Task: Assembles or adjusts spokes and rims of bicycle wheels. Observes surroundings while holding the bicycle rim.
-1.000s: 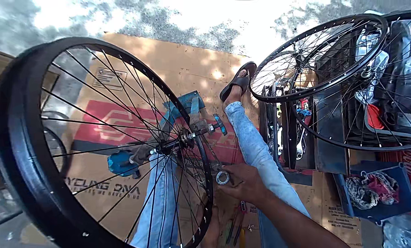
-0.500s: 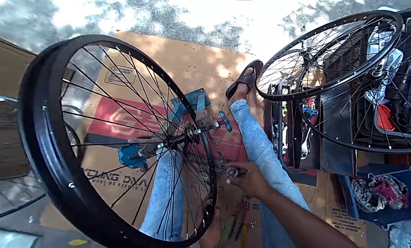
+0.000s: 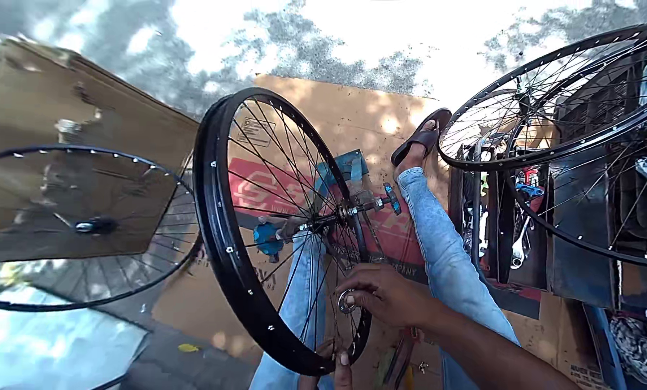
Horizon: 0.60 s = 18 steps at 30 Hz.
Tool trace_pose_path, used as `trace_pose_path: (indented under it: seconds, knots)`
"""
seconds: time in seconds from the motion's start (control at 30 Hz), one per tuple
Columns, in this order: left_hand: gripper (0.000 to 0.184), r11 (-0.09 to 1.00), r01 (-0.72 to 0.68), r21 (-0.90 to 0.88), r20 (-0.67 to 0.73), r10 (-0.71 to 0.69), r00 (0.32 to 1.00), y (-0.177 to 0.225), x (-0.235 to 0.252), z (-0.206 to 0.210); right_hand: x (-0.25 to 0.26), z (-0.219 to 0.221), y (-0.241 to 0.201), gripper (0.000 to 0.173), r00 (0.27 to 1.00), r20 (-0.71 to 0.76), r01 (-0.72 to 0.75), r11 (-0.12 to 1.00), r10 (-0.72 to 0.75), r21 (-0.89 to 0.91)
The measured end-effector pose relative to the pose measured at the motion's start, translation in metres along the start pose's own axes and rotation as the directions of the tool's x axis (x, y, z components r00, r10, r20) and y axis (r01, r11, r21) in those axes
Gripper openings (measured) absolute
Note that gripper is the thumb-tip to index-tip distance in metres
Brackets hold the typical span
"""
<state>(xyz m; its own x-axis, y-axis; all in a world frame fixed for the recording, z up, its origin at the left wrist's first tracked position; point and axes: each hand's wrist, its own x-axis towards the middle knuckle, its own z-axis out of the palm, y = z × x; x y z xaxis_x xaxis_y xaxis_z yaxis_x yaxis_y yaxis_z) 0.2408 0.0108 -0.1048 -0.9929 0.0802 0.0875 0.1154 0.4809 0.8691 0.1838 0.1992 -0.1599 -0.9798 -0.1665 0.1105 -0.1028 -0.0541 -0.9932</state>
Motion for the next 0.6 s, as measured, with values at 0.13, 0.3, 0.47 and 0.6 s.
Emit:
trace_pose_path:
  seconds: [0.13,0.3,0.47,0.6]
  knots:
    - [0.032,0.998,-0.017,-0.054,-0.026,0.016,1.0,0.031,0.028,-0.011,0.026,-0.007,-0.012,0.023,0.988,-0.021,0.153,0.986,-0.155,-0.063]
    - [0.026,0.981,-0.058,-0.183,-0.099,0.04,0.994,0.057,0.068,-0.011,0.044,-0.006,-0.026,0.025,0.986,-0.118,0.127,0.989,-0.118,0.075]
    - [0.023,0.981,-0.095,-0.169,-0.246,0.051,0.968,0.072,0.093,0.001,0.059,-0.002,-0.048,0.025,0.975,-0.209,0.11,0.983,-0.078,0.148]
    - [0.024,0.981,-0.053,-0.185,-0.265,0.002,0.964,0.082,0.114,0.003,0.076,-0.007,-0.059,0.023,0.969,-0.241,0.085,0.984,-0.045,0.156]
